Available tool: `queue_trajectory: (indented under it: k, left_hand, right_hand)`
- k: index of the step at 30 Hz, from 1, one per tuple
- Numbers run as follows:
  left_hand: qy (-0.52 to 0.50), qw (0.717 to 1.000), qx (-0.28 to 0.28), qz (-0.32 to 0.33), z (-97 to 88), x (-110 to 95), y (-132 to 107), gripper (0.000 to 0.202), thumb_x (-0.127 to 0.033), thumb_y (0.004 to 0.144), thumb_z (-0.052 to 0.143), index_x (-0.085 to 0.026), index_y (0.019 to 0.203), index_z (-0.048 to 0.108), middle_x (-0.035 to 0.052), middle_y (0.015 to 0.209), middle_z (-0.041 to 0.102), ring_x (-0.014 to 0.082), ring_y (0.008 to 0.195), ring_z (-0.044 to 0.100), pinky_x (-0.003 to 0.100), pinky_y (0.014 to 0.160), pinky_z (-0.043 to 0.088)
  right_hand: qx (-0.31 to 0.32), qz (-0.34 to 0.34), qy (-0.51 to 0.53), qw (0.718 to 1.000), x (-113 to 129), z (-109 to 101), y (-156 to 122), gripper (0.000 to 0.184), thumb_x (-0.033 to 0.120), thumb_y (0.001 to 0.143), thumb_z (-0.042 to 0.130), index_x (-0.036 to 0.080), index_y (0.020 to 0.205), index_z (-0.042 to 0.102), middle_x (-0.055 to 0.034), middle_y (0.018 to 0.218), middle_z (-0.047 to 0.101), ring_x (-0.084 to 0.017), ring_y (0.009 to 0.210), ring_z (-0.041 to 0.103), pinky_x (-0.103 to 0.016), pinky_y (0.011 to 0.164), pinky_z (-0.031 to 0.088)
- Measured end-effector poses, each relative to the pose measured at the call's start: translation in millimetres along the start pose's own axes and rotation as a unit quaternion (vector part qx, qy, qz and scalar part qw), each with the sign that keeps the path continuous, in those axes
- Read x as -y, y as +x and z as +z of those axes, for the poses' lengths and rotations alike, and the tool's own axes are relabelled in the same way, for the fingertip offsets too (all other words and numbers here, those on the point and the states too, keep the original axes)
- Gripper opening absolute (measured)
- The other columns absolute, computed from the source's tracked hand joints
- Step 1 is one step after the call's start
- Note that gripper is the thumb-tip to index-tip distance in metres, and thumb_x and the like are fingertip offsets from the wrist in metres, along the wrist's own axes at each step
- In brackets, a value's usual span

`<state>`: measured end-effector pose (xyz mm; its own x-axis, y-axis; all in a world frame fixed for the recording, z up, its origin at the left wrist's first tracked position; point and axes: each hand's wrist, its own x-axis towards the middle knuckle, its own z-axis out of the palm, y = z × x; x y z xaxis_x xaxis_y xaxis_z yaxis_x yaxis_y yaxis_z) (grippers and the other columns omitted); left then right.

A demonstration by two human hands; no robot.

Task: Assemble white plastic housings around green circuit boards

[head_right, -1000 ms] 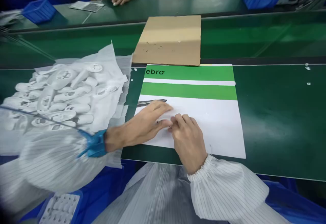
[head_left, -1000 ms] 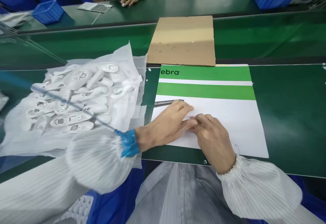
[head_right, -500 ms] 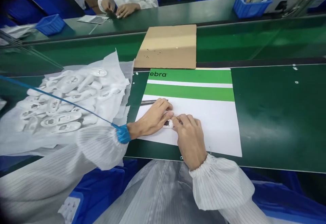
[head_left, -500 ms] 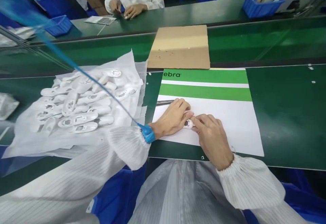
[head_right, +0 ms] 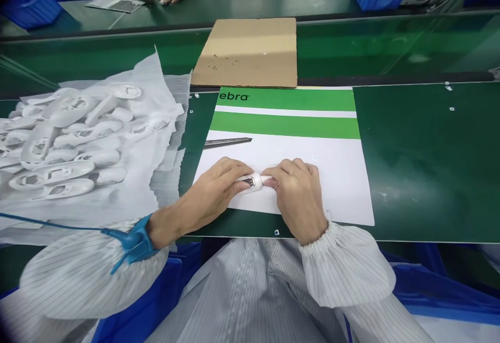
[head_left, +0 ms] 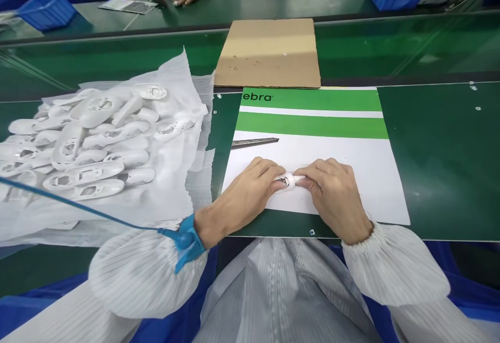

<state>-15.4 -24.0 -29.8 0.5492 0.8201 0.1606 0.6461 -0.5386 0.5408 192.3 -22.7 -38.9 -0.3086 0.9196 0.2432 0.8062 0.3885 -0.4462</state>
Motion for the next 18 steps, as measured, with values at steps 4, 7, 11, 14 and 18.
queue_trajectory:
  k: [4, 7, 11, 14, 18]
  left_hand:
    - [-0.002, 1.000, 0.012, -0.020, -7.1, 0, -11, 0.036, -0.030, 0.094, 0.061, -0.017, 0.126, 0.052, 0.0063, 0.123, 0.059, 0.0204, 0.115, 0.050, 0.036, 0.102, 0.045]
    - [0.003, 0.999, -0.019, -0.032, -4.5, 2, -16, 0.023, -0.021, 0.097, 0.055, -0.018, 0.120, 0.057, 0.0040, 0.115, 0.063, 0.0183, 0.109, 0.053, 0.033, 0.096, 0.046]
    - [-0.014, 0.998, -0.039, -0.046, -1.5, 3, -17, 0.020, -0.023, 0.096, 0.057, -0.020, 0.116, 0.061, 0.0026, 0.112, 0.066, 0.0177, 0.107, 0.055, 0.031, 0.094, 0.047]
    - [-0.042, 0.996, -0.041, -0.070, -5.1, 1, -16, 0.023, -0.024, 0.093, 0.063, -0.021, 0.115, 0.062, 0.0006, 0.111, 0.067, 0.0162, 0.105, 0.057, 0.030, 0.093, 0.048]
    - [-0.087, 0.985, -0.057, -0.134, -10.5, -4, -16, 0.028, -0.027, 0.088, 0.070, -0.025, 0.114, 0.064, -0.0023, 0.111, 0.068, 0.0144, 0.106, 0.059, 0.028, 0.092, 0.050]
  right_hand:
    - [0.011, 0.018, 0.024, 0.999, -1, 1, 2, 0.018, 0.024, 0.095, 0.057, 0.020, 0.088, 0.073, -0.0018, 0.083, 0.068, -0.019, 0.079, 0.055, -0.038, 0.076, 0.038]
    - [0.020, 0.020, 0.042, 0.999, -1, -1, 2, 0.020, 0.026, 0.096, 0.056, 0.020, 0.089, 0.073, -0.0024, 0.085, 0.069, -0.018, 0.079, 0.054, -0.037, 0.076, 0.040]
    - [0.018, 0.024, 0.050, 0.998, -2, -3, 2, 0.020, 0.029, 0.095, 0.056, 0.021, 0.090, 0.074, -0.0026, 0.085, 0.069, -0.018, 0.078, 0.055, -0.037, 0.075, 0.041]
    - [0.025, 0.030, 0.058, 0.998, -2, -4, 4, 0.021, 0.030, 0.096, 0.056, 0.022, 0.091, 0.074, -0.0026, 0.087, 0.070, -0.018, 0.079, 0.056, -0.036, 0.075, 0.041]
    - [0.033, 0.040, 0.069, 0.996, -4, -2, 4, 0.022, 0.033, 0.096, 0.055, 0.024, 0.093, 0.074, -0.0015, 0.089, 0.070, -0.018, 0.080, 0.057, -0.036, 0.075, 0.042]
